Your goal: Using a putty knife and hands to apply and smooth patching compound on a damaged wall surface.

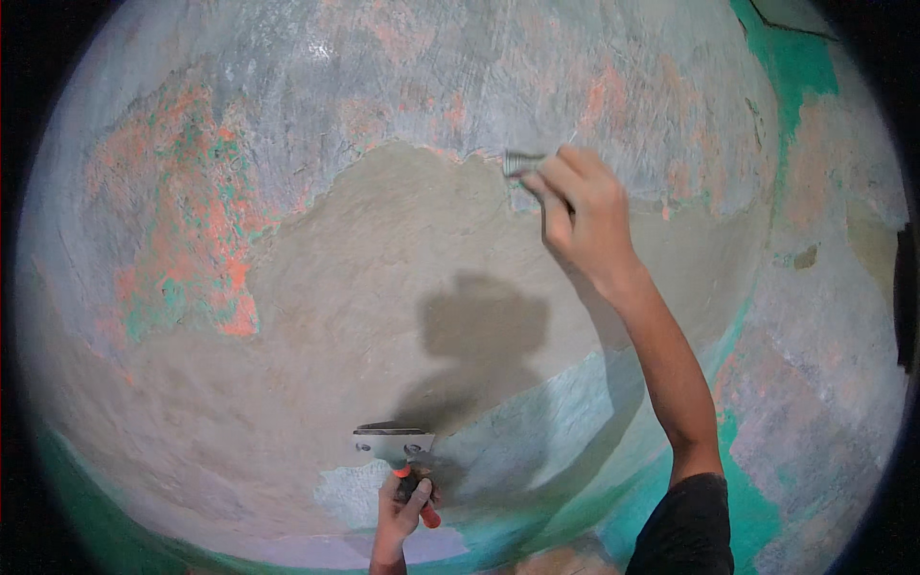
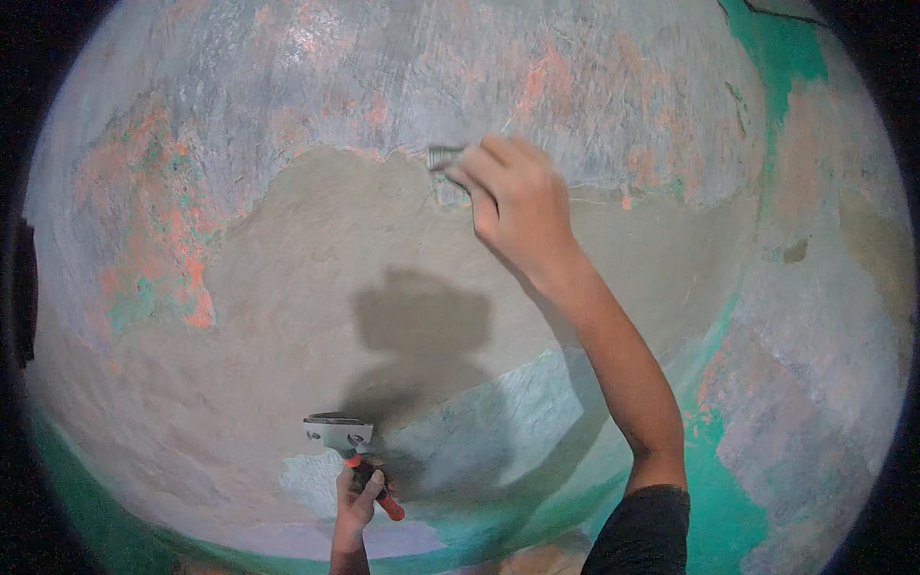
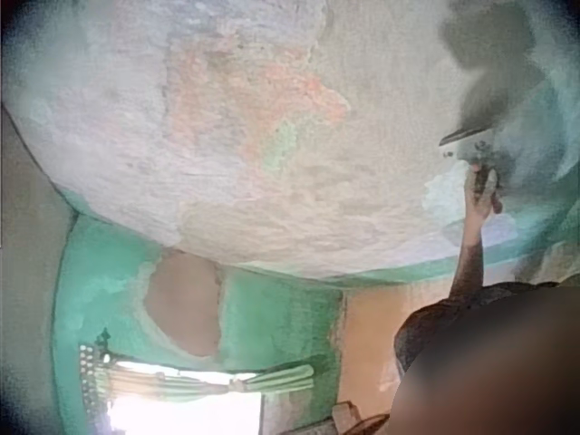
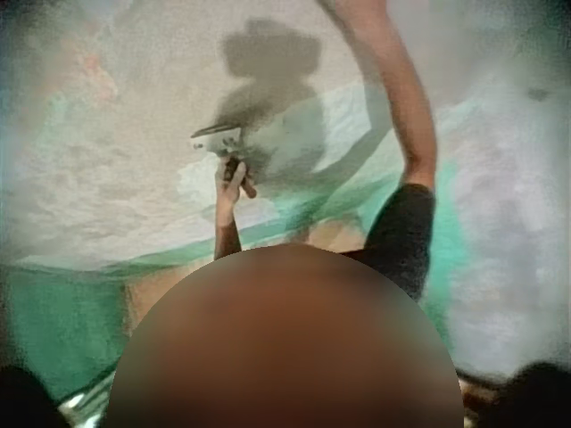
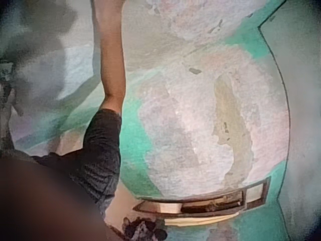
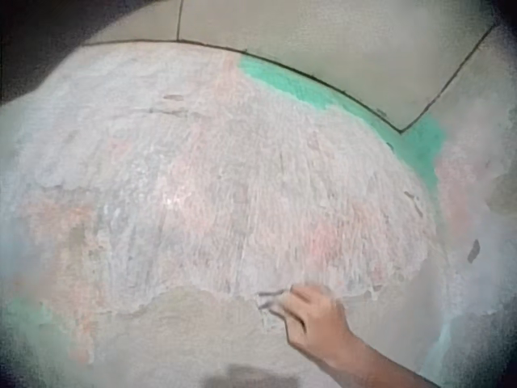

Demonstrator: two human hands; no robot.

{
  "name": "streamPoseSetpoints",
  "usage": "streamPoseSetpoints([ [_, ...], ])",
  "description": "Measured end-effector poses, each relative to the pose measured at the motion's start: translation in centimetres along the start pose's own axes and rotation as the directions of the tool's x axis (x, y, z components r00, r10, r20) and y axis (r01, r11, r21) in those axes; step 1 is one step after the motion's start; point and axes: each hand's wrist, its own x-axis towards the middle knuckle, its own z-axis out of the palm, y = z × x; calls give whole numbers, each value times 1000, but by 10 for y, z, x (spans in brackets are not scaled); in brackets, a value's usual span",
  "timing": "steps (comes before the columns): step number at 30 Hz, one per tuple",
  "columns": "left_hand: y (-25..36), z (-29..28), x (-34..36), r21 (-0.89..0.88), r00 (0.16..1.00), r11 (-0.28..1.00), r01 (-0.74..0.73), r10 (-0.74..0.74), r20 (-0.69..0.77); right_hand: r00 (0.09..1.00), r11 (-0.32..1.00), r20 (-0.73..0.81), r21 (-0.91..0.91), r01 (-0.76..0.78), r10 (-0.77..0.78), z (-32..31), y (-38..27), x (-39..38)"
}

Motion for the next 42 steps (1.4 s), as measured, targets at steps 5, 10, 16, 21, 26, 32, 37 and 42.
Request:
streamPoseSetpoints([
  [5,-5,3,1,21,1000,1000,-21,21,-6,991,994,-107,-55,-91,85,3,7,5],
  [10,-4,1,1,-9,999,1000,-4,3,-36,994,994,-56,-46,-101,98,5,-4,-6],
  [16,0,-2,3,9,998,998,55,-55,-29,968,989,-211,-31,-142,132,19,-7,15],
  [21,-6,1,5,-22,1000,1000,-11,11,-22,983,992,-152,-53,-110,101,20,12,35],
  [26,3,0,4,26,1000,999,19,-18,-23,953,991,-298,134,-9,49,33,15,89],
  [32,-4,-5,6,20,999,1000,16,-16,35,934,995,-349,27,94,-79,38,46,118],
  [37,-5,-2,5,22,998,998,58,-58,-26,982,994,-151,-8,112,-112,26,34,136],
  [42,-9,3,8,50,998,997,-55,57,-34,972,996,-235,78,47,-27,0,93,144],
])
